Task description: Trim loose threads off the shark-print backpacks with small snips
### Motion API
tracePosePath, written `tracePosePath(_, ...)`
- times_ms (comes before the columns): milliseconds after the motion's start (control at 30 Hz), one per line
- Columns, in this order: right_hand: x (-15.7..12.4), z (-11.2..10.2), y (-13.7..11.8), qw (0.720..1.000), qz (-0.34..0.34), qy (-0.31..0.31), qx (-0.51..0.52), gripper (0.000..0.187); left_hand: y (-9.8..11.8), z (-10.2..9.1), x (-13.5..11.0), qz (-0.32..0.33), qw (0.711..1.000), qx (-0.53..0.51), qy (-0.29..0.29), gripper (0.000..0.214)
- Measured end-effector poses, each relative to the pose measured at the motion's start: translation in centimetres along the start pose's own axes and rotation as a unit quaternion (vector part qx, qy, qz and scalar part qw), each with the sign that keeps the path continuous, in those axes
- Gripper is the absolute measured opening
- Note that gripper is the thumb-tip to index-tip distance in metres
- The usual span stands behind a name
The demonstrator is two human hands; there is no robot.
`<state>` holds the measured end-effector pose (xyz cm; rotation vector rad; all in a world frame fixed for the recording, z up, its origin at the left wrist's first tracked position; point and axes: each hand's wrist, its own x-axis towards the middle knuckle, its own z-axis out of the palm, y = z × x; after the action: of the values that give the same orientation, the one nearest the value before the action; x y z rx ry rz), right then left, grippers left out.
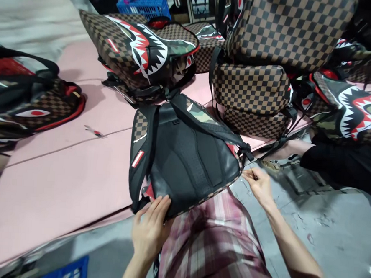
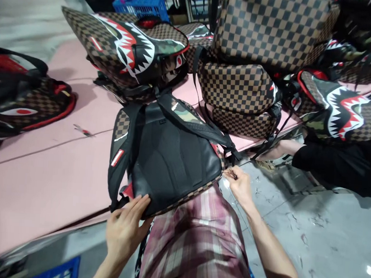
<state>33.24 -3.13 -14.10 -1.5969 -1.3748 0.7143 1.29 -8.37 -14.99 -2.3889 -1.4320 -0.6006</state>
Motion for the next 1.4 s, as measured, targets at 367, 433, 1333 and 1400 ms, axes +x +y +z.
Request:
tracePosePath(367, 5.3, 0.8, -0.5, 0.997, 0.047, -0.023, 0.065, 0.026, -0.5, -2.5, 1.1, -0.354, 0.881, -0.255, -0.182, 0.050)
tracePosePath(433, 6.8, 2.5, -0.7, 0.981, 0.122, 0.004, 0.149, 0.025, -0.4, -2.5, 3.0, -0.508, 0.767, -0.359, -0.160, 0.054)
tracePosePath(1333, 8.3, 4.1, 1.8, 0.875, 0.320, -0.023, 0.363, 0.039, 0.1, -3.1, 5.4, -0.550, 0.418, -0.668, -0.278, 0.026)
tracePosePath(1400, 8.2, 4.5, 1.8, 0.882, 0.306, -0.019, 0.358, 0.038, -0.1, -2.6, 5.2, -0.572, 0.462, -0.642, -0.218, 0.022)
